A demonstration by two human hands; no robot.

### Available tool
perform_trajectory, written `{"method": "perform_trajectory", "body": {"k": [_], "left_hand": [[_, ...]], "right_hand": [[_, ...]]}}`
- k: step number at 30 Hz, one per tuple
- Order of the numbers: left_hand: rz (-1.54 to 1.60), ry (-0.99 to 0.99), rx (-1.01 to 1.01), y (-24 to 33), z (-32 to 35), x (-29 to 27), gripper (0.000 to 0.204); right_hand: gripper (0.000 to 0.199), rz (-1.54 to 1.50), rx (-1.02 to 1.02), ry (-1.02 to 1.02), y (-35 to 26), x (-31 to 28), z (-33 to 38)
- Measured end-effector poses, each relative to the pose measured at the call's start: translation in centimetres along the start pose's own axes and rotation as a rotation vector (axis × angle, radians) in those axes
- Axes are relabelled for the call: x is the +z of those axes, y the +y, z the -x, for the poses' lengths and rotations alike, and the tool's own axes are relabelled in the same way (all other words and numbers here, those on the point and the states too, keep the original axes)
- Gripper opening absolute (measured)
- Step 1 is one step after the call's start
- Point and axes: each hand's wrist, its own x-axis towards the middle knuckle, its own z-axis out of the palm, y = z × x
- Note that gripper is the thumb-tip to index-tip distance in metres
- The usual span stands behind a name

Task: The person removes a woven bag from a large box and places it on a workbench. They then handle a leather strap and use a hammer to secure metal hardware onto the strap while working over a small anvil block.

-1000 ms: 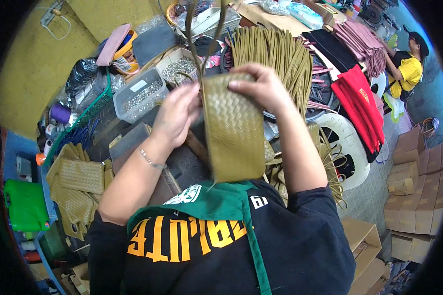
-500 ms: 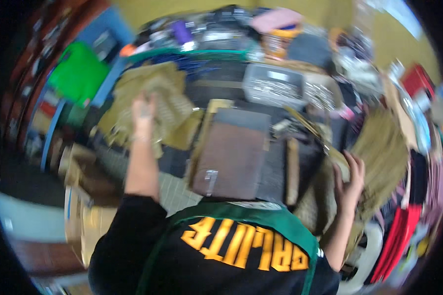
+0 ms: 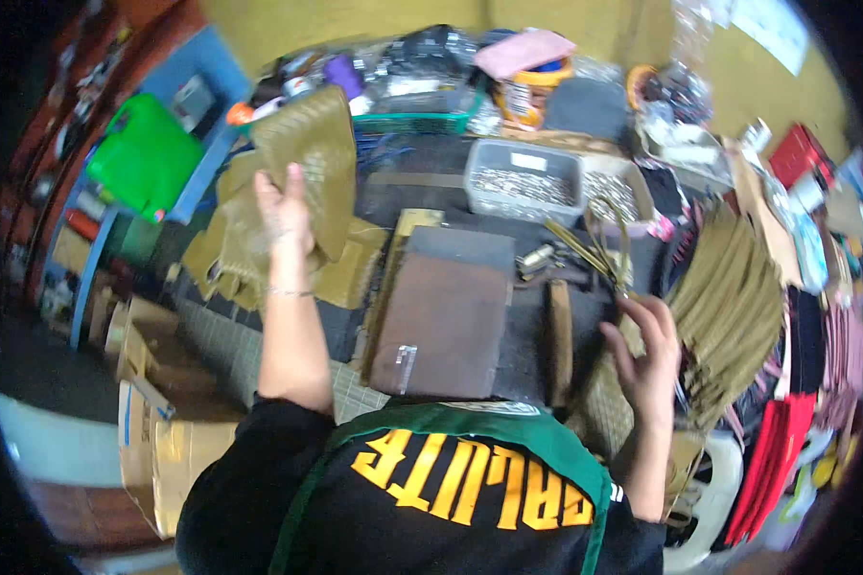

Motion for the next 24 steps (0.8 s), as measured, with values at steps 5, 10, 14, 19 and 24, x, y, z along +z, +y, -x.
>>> {"method": "perform_trajectory", "body": {"k": [5,10,14,19,24], "left_hand": [[0.565,-0.461,-0.458,4.9,4.2,6.6,0.021],[0.419,-0.565,-0.713,3.1,7.0,9.2,0.029],[-0.653,-0.615,0.649,3.4,9.6,8.4,0.058],[-0.623,-1.265,0.458,7.4,13.0,7.0,0.069],[-0.574,-1.05,0.692,6.6,13.9,7.9,0.057]], "right_hand": [[0.061,-0.392,-0.17,-0.059,-4.7,2.9,-4.2],[0.032,-1.034,0.296,-0.198,-4.1,5.9,-3.3],[0.023,-1.028,0.317,-0.237,-3.8,6.9,-2.2],[0.026,-0.851,0.348,-0.288,-3.7,7.2,-2.2],[0.013,-0.453,0.064,0.069,-3.5,6.6,-2.4]]}}
